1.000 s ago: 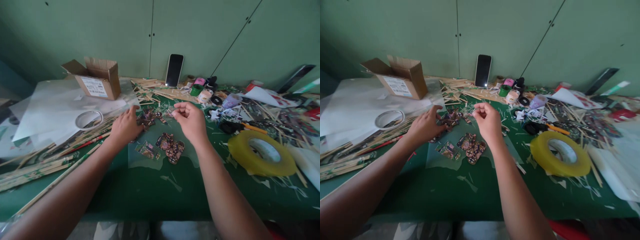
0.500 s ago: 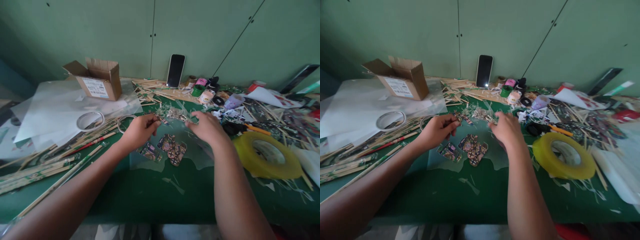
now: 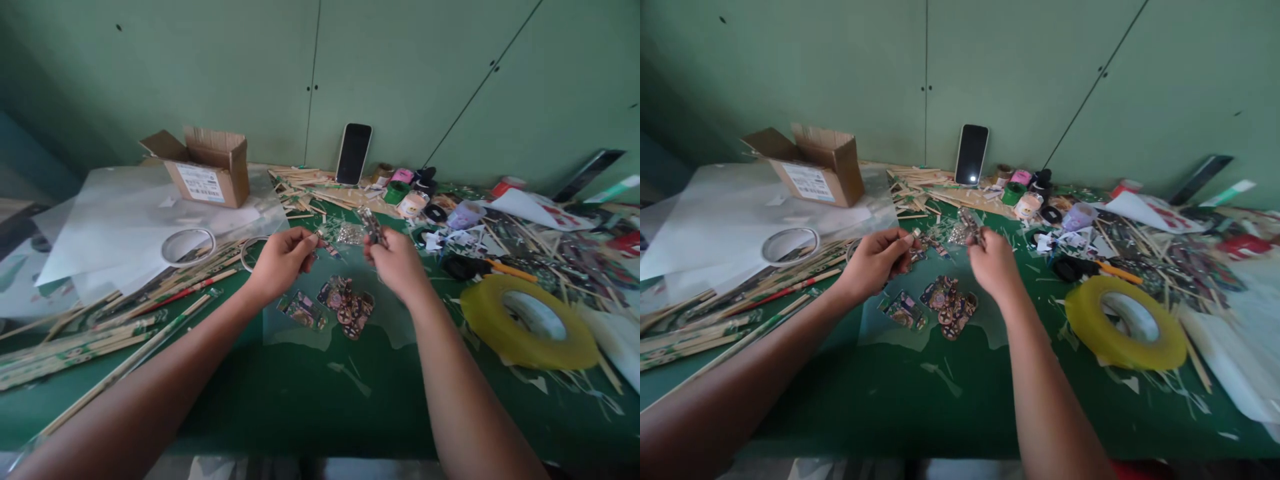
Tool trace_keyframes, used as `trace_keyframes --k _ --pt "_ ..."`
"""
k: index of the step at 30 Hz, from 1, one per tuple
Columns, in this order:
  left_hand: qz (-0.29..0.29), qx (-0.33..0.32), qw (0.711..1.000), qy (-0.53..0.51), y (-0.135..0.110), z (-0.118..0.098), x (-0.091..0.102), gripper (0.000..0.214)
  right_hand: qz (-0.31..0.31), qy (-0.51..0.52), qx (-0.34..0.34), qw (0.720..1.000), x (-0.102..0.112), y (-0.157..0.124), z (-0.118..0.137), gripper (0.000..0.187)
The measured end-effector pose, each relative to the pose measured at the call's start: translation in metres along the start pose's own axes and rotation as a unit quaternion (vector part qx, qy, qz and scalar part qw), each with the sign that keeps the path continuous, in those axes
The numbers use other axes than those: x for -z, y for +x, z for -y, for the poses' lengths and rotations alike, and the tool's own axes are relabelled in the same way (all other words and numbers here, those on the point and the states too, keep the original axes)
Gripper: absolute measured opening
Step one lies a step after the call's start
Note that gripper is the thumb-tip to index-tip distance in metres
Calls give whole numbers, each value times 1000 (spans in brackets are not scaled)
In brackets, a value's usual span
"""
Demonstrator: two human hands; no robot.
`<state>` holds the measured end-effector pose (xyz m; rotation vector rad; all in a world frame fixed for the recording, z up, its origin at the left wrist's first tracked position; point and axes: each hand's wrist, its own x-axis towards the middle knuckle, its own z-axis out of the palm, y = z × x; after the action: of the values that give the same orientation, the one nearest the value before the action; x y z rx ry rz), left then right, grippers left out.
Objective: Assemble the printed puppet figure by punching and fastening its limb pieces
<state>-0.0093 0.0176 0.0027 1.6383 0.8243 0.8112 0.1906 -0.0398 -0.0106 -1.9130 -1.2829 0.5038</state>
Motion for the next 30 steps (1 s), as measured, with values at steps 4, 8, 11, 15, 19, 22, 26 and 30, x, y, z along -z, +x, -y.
trace_keyframes --k 4,8,11,15,19,22,26,30 --pt "-27 -25 999 -11 -2 -5 2 26 72 80 76 991 -25 -18 20 9" --pt "-49 -38 998 -4 -3 -5 3 28 74 62 107 990 -34 -30 33 25" --pt "-57 -41 997 7 -4 -5 3 30 68 45 111 990 -36 -31 34 28" --pt "-72 -36 996 40 -5 -5 3 30 57 23 113 992 -37 -30 32 27" --pt "-99 -33 990 94 -5 -3 3 28 30 -54 124 990 -35 -31 33 21" --pt "-113 -43 985 127 -5 0 3 31 29 -122 136 983 -33 -34 37 17" --pt "-126 -47 977 165 -4 2 4 28 37 -149 129 980 -34 -36 41 17" --pt "-115 -57 970 204 -5 2 4 29 44 -98 115 988 -37 -35 40 22"
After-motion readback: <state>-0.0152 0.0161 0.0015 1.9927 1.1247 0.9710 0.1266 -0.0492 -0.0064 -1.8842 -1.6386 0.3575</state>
